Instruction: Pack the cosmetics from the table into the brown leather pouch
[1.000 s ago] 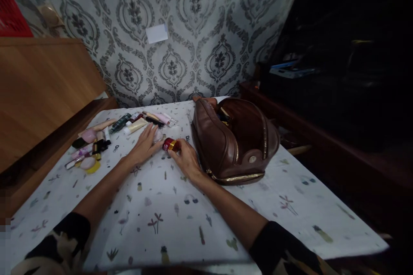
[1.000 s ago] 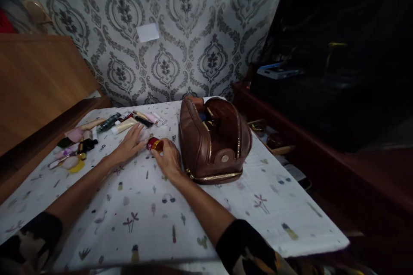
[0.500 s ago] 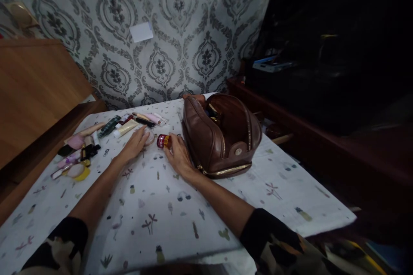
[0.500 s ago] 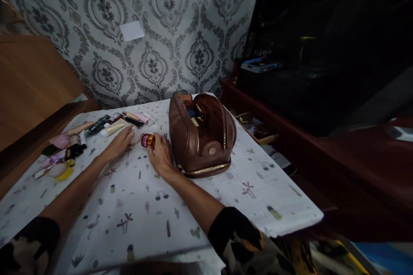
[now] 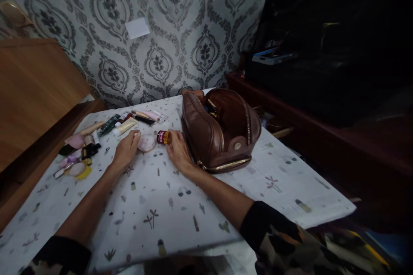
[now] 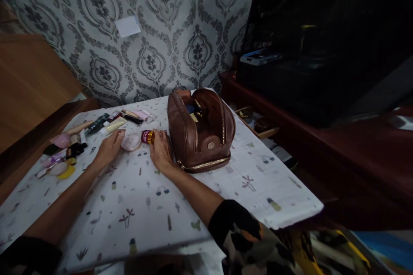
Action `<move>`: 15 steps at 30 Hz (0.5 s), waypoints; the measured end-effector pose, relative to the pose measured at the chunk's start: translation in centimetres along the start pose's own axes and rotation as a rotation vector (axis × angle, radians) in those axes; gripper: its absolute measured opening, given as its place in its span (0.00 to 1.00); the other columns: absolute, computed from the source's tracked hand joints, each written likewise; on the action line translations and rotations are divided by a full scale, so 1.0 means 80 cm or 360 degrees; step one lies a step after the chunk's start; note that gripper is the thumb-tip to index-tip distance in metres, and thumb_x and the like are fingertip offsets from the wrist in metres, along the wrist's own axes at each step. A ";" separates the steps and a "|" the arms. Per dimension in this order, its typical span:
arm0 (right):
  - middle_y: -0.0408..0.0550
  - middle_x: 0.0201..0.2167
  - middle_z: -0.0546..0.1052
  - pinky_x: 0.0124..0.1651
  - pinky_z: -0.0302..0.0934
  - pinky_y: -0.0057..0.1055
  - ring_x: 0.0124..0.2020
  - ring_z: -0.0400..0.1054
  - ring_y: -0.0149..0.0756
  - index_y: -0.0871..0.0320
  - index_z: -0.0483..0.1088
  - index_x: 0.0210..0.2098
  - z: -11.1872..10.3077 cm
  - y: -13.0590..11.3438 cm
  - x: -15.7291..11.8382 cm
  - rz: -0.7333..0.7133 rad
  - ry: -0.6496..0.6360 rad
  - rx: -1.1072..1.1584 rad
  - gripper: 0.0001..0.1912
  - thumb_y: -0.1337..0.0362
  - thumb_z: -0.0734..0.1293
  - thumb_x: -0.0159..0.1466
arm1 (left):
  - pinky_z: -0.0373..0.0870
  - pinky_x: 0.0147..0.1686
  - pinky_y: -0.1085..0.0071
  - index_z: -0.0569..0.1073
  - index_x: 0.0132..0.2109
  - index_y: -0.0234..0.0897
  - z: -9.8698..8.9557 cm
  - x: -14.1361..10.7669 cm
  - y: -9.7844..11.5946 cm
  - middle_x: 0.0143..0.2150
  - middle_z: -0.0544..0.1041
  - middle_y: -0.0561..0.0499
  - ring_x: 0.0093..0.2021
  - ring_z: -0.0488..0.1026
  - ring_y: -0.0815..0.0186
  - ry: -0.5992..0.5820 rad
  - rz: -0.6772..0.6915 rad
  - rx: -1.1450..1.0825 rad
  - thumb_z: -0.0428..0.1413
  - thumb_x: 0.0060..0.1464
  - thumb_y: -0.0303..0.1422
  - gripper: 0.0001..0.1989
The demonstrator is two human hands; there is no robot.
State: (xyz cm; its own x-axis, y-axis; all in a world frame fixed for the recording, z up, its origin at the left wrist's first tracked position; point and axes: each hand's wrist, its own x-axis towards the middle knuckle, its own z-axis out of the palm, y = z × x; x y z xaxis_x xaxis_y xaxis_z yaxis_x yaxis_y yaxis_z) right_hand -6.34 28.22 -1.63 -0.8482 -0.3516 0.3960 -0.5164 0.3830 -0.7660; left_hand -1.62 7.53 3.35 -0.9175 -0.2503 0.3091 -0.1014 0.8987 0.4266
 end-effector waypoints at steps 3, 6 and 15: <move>0.60 0.58 0.64 0.63 0.59 0.42 0.59 0.61 0.45 0.61 0.58 0.63 -0.001 -0.001 0.000 0.0014 0.0016 -0.0015 0.30 0.73 0.62 0.61 | 0.70 0.42 0.61 0.73 0.49 0.39 -0.005 -0.009 0.003 0.28 0.76 0.49 0.36 0.76 0.55 0.0013 -0.0104 0.0088 0.36 0.65 0.51 0.28; 0.59 0.57 0.64 0.61 0.61 0.42 0.57 0.63 0.44 0.59 0.59 0.61 -0.002 -0.003 -0.001 0.0053 0.0047 -0.0031 0.29 0.72 0.62 0.61 | 0.69 0.46 0.60 0.73 0.47 0.38 -0.007 -0.016 0.008 0.39 0.79 0.45 0.44 0.76 0.55 0.0046 0.0016 0.0045 0.36 0.64 0.51 0.28; 0.53 0.44 0.74 0.51 0.65 0.39 0.45 0.70 0.42 0.59 0.59 0.58 -0.006 -0.011 -0.001 0.0082 0.0016 0.0031 0.24 0.72 0.60 0.62 | 0.69 0.43 0.62 0.73 0.47 0.39 -0.009 -0.037 0.024 0.34 0.77 0.48 0.39 0.75 0.56 0.0011 -0.0033 -0.0055 0.36 0.64 0.52 0.28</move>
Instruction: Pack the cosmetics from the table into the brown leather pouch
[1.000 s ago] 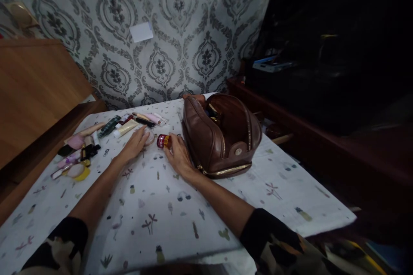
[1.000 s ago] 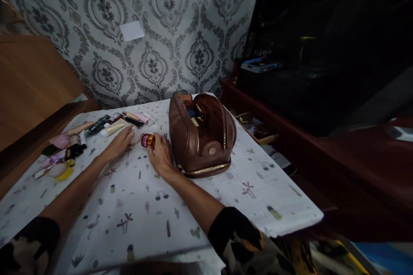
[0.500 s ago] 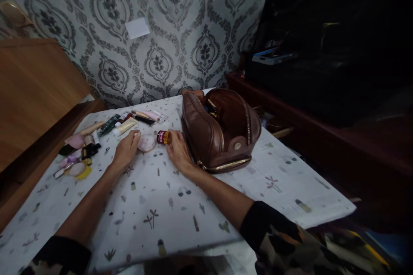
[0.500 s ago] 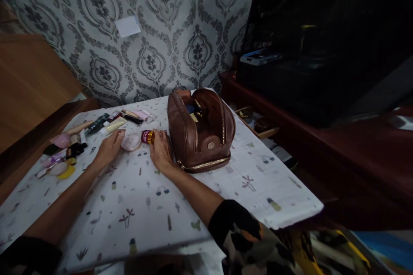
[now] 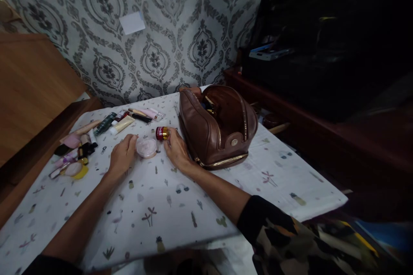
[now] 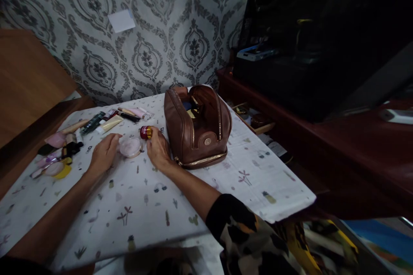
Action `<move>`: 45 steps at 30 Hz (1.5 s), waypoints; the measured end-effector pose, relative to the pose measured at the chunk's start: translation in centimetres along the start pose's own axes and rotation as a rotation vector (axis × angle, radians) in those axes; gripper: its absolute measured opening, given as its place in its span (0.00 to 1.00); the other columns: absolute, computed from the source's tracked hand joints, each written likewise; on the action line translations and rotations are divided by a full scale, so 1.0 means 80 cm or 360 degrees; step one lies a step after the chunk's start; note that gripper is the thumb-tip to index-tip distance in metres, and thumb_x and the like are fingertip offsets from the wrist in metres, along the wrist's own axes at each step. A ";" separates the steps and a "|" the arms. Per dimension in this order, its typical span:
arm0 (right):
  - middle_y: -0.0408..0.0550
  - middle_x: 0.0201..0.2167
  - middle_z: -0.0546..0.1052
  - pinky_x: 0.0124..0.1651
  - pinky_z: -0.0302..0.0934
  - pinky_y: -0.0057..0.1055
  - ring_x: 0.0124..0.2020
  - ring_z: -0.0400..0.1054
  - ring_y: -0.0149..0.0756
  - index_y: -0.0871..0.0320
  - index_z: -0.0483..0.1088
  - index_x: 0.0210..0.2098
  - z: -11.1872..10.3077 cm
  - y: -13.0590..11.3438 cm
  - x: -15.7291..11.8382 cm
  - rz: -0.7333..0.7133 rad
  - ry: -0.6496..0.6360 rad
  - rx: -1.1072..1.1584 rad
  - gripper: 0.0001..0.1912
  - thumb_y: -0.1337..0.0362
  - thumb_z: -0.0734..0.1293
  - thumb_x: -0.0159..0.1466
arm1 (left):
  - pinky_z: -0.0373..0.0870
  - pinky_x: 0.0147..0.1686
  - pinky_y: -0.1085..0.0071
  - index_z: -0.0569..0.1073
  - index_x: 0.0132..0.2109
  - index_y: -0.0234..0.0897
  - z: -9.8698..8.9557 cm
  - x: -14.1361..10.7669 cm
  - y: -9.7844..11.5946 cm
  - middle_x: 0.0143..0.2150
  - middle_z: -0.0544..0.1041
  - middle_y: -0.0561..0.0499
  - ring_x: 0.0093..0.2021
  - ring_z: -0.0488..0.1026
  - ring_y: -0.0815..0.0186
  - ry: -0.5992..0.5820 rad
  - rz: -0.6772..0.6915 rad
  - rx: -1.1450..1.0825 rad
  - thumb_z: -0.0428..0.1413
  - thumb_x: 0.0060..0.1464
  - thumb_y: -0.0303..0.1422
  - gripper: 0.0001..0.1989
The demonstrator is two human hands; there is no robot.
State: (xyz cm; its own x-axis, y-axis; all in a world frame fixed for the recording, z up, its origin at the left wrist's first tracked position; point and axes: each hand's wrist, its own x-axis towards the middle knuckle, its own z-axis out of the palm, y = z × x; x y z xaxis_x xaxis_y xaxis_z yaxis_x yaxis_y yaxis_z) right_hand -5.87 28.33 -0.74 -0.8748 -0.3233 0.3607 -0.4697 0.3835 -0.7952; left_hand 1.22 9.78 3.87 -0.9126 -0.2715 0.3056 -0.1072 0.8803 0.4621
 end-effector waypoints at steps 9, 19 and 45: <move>0.47 0.36 0.78 0.38 0.61 0.30 0.35 0.72 0.39 0.56 0.64 0.51 -0.008 -0.014 -0.007 0.0031 -0.0111 -0.0120 0.12 0.65 0.60 0.68 | 0.67 0.33 0.67 0.74 0.46 0.38 0.009 -0.016 0.018 0.23 0.71 0.54 0.27 0.71 0.62 -0.0066 -0.0038 -0.0276 0.38 0.65 0.51 0.28; 0.49 0.40 0.78 0.40 0.61 0.29 0.39 0.73 0.38 0.56 0.66 0.51 -0.013 -0.019 -0.005 0.0004 -0.0169 -0.0115 0.12 0.62 0.56 0.72 | 0.63 0.24 0.70 0.74 0.45 0.36 0.016 -0.034 0.025 0.25 0.71 0.54 0.23 0.66 0.67 -0.0250 -0.0101 -0.0669 0.41 0.64 0.55 0.29; 0.58 0.50 0.69 0.56 0.62 0.48 0.53 0.62 0.50 0.61 0.66 0.58 -0.027 -0.024 -0.055 -0.0456 -0.0365 -0.0324 0.30 0.56 0.73 0.60 | 0.69 0.52 0.63 0.73 0.48 0.38 0.036 -0.051 0.031 0.48 0.79 0.46 0.50 0.74 0.58 -0.0274 0.0099 -0.0921 0.44 0.65 0.51 0.23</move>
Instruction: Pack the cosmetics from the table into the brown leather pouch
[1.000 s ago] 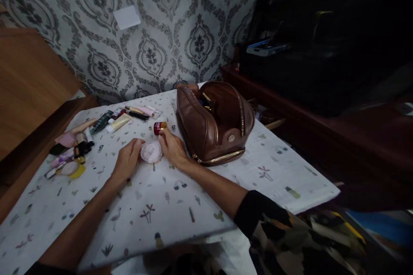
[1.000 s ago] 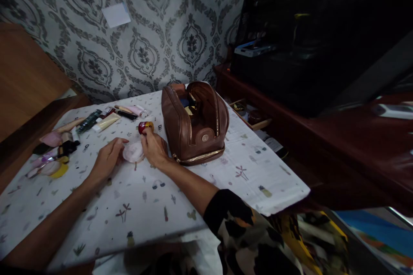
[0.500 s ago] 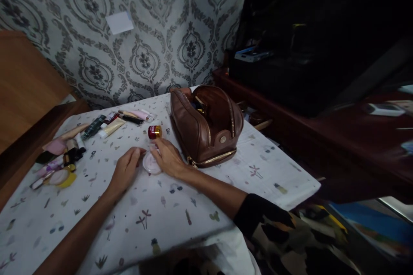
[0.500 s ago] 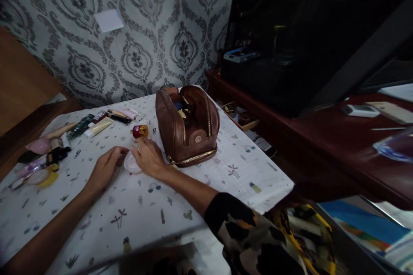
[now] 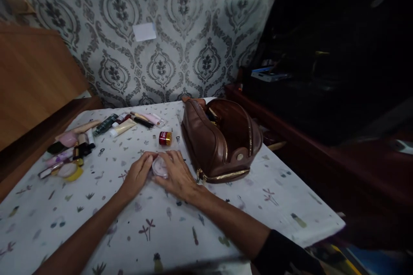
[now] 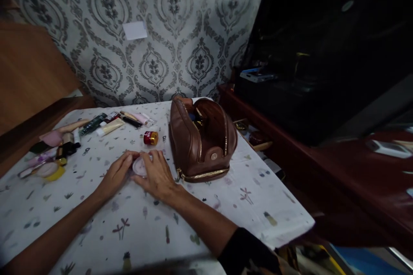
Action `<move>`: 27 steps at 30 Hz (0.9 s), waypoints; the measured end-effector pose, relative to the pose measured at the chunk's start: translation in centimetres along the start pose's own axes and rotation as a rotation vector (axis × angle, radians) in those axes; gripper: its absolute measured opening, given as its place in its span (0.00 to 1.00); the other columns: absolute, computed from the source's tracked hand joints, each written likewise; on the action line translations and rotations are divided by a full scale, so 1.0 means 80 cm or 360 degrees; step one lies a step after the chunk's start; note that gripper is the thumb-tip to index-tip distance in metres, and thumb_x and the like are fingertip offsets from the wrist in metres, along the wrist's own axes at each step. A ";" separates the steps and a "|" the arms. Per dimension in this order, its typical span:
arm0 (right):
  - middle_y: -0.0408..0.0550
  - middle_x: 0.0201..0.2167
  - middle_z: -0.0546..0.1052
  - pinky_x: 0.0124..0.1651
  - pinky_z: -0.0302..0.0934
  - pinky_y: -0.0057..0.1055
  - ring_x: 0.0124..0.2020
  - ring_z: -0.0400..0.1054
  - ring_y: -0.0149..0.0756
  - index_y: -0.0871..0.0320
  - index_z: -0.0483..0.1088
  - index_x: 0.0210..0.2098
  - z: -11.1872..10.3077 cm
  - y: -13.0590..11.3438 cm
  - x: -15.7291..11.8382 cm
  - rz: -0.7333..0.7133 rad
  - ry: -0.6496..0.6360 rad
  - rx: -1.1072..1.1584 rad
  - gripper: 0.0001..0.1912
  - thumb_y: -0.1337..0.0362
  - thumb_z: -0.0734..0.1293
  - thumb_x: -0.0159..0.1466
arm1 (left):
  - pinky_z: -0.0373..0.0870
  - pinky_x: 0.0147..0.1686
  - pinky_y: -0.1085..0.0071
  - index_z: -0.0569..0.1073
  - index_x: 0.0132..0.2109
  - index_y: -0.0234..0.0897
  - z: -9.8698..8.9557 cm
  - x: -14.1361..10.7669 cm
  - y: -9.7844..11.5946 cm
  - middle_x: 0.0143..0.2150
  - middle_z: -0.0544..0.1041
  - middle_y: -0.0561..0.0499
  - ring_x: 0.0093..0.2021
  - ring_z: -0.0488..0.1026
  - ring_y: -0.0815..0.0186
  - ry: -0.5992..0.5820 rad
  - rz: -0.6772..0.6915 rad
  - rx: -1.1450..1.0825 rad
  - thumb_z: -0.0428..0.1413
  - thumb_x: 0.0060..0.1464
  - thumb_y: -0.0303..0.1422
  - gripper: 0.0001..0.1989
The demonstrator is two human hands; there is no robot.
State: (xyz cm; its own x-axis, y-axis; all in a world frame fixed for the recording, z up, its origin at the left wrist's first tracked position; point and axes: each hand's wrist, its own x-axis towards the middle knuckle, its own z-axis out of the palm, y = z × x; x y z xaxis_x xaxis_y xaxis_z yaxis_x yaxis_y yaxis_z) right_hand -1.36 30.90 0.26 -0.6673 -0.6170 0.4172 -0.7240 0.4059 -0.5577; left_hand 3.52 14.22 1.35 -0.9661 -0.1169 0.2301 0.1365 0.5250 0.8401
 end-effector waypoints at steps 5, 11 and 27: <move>0.57 0.52 0.74 0.59 0.61 0.44 0.55 0.66 0.45 0.60 0.66 0.58 -0.003 0.001 -0.003 0.0039 0.0087 0.0302 0.20 0.56 0.61 0.71 | 0.72 0.47 0.65 0.74 0.50 0.39 -0.001 -0.002 0.001 0.40 0.79 0.49 0.43 0.75 0.60 0.0009 -0.0002 -0.0056 0.43 0.66 0.50 0.24; 0.54 0.48 0.78 0.53 0.65 0.40 0.50 0.72 0.42 0.57 0.70 0.53 -0.006 0.009 0.005 0.0290 0.0097 0.0549 0.19 0.54 0.58 0.72 | 0.70 0.55 0.61 0.71 0.56 0.39 0.001 -0.005 -0.006 0.52 0.78 0.45 0.52 0.74 0.58 -0.0017 0.0053 -0.0031 0.44 0.66 0.48 0.23; 0.57 0.51 0.77 0.53 0.68 0.48 0.50 0.73 0.51 0.56 0.65 0.58 0.008 0.031 0.013 0.0420 0.0108 0.0637 0.37 0.38 0.67 0.58 | 0.59 0.67 0.54 0.58 0.67 0.35 -0.021 0.001 -0.016 0.67 0.66 0.38 0.68 0.62 0.56 -0.0040 0.0200 0.0578 0.44 0.68 0.44 0.27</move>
State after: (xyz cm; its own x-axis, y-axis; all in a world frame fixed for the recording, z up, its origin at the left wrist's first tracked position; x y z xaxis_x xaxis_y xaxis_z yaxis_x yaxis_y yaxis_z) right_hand -3.73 30.84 -1.11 -0.8386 -0.4772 0.2629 -0.4135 0.2432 -0.8774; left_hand 3.61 12.12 1.13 -0.9525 -0.0141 0.3042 0.1723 0.7987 0.5765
